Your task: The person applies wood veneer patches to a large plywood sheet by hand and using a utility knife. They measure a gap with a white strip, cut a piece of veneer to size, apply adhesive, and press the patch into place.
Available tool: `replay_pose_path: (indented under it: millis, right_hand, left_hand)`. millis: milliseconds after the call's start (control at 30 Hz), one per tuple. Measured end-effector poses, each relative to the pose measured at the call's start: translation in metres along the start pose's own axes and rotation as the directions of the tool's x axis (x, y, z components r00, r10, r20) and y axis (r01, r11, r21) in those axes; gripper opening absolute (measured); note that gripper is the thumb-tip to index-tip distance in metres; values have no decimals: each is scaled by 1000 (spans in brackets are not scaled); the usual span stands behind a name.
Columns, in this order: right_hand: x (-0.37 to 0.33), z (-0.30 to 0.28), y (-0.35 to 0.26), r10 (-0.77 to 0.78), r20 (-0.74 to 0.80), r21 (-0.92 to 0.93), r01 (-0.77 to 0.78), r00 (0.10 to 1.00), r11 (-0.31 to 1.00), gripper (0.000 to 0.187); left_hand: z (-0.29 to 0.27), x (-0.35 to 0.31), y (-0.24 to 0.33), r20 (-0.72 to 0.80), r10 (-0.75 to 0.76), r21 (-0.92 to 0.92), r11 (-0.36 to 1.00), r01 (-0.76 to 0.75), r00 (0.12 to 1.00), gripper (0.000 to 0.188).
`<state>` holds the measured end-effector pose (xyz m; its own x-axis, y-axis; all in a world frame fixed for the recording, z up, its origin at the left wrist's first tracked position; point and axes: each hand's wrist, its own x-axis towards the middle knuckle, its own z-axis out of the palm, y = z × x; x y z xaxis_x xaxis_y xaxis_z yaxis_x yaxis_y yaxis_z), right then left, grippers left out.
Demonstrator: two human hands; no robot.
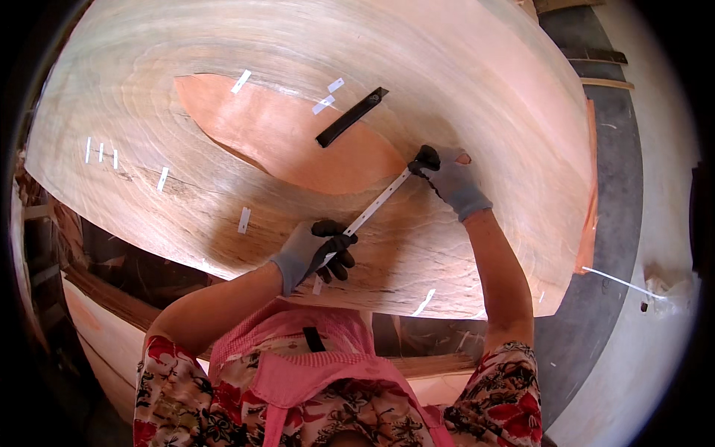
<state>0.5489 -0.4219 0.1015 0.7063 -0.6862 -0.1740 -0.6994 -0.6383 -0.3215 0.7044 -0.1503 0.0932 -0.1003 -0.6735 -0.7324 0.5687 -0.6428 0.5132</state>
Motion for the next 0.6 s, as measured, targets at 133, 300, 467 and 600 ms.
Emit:
replay_pose_path:
  millis: [133, 300, 467, 600]
  right_hand:
    - [-12, -21, 0, 56, -86, 3, -56, 995, 998, 45]
    - [-57, -14, -23, -417, -60, -375, 367, 907, 851, 61]
    - [-73, -1, -33, -386, 65, -365, 382, 920, 849, 68]
    - [-73, 2, -35, -403, 46, -372, 390, 914, 842, 64]
  left_hand:
    - [2, -2, 2, -15, 9, 12, 1000, -9, 1000, 31]
    - [7, -9, 10, -63, 4, -40, 999, -7, 998, 31]
    - [10, -20, 29, -56, 142, -11, 990, -143, 988, 29]
    - [-20, -23, 58, -212, 93, 18, 996, -92, 973, 22]
